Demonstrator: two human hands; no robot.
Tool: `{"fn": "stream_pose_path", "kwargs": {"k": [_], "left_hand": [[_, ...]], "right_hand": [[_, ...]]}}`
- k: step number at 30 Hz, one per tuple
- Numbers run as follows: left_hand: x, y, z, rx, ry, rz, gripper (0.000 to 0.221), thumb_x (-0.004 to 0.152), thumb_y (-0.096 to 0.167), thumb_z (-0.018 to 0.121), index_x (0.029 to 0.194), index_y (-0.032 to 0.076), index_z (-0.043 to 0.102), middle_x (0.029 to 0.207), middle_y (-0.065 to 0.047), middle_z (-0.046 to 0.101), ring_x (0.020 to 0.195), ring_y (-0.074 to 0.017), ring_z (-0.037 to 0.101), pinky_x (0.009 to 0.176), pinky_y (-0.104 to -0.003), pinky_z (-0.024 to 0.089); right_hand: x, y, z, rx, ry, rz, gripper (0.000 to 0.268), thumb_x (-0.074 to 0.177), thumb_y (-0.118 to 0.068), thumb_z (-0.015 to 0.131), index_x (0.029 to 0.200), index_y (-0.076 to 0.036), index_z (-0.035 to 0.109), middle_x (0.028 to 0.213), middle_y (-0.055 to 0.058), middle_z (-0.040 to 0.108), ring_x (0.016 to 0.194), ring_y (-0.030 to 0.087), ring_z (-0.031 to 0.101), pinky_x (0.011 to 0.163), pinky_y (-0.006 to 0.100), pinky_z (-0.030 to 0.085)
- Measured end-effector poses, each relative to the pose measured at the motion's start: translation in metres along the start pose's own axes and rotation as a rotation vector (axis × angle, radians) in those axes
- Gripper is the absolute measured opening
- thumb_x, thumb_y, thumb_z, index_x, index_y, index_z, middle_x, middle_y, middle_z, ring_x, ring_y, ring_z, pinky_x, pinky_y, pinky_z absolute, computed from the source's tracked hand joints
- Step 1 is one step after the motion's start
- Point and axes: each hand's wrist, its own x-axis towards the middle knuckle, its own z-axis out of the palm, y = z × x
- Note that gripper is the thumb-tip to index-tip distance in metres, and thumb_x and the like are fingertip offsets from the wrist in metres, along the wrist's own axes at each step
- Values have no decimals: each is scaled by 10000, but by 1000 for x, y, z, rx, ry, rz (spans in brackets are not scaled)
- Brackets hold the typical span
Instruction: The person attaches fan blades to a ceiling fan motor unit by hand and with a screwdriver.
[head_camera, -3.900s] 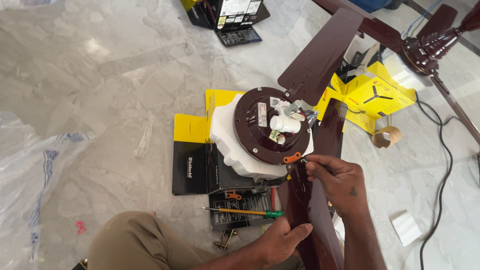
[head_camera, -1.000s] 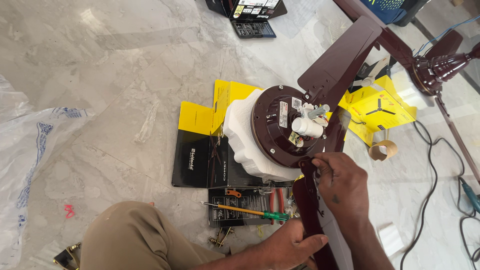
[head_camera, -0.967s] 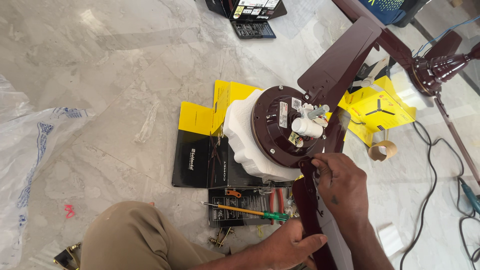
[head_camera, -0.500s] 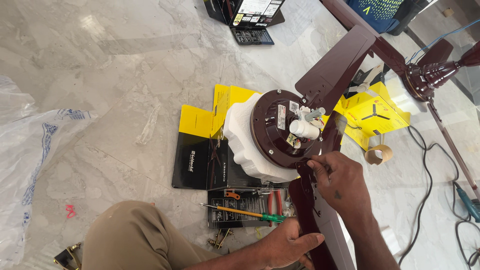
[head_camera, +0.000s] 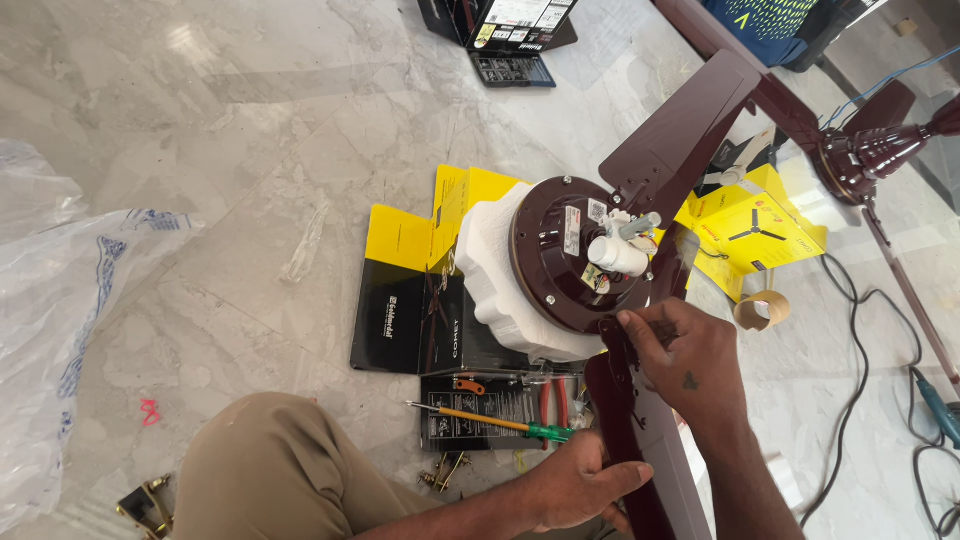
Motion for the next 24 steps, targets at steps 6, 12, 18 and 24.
{"fn": "stream_pose_path", "kwargs": {"k": [6, 12, 18, 24], "left_hand": [[-10, 33, 10, 24, -33, 19, 473, 1086, 266, 512, 1392, -93, 476, 1192, -158, 649, 1014, -190, 693, 778, -322, 638], [-10, 31, 10, 50, -1, -11, 468, 1089, 283, 529, 1377, -85, 502, 1192, -150, 638, 1001, -197, 680, 759, -341, 638], [-6, 22, 6, 49, -1, -4, 467, 1084, 288, 533, 1352, -93, 501, 1184, -157, 628, 983, -192, 682, 750, -344, 645], [-3, 16, 5, 102, 31, -98, 551, 1148, 285, 543, 1174, -264, 497, 913, -214, 467, 787, -247, 567, 778, -403, 671]], "right_hand": [[-1, 8, 9, 96, 74, -18, 216, 876, -191, 832, 965, -1, 780, 781, 113, 748, 623, 132, 641, 555, 287, 507], [-6, 14, 13, 60, 131, -157, 199, 893, -181, 831, 963, -6, 768, 858, 93, 755, 702, 97, 689, 627, 258, 551], [-7, 22, 15, 119, 138, -220, 183, 884, -141, 826, 989, -1, 772, 902, 93, 741, 692, 110, 664, 602, 256, 541], [-6, 22, 13, 54, 144, -237, 162, 882, -116, 831, 977, 0, 767, 892, 90, 742, 702, 117, 689, 598, 257, 547]]}}
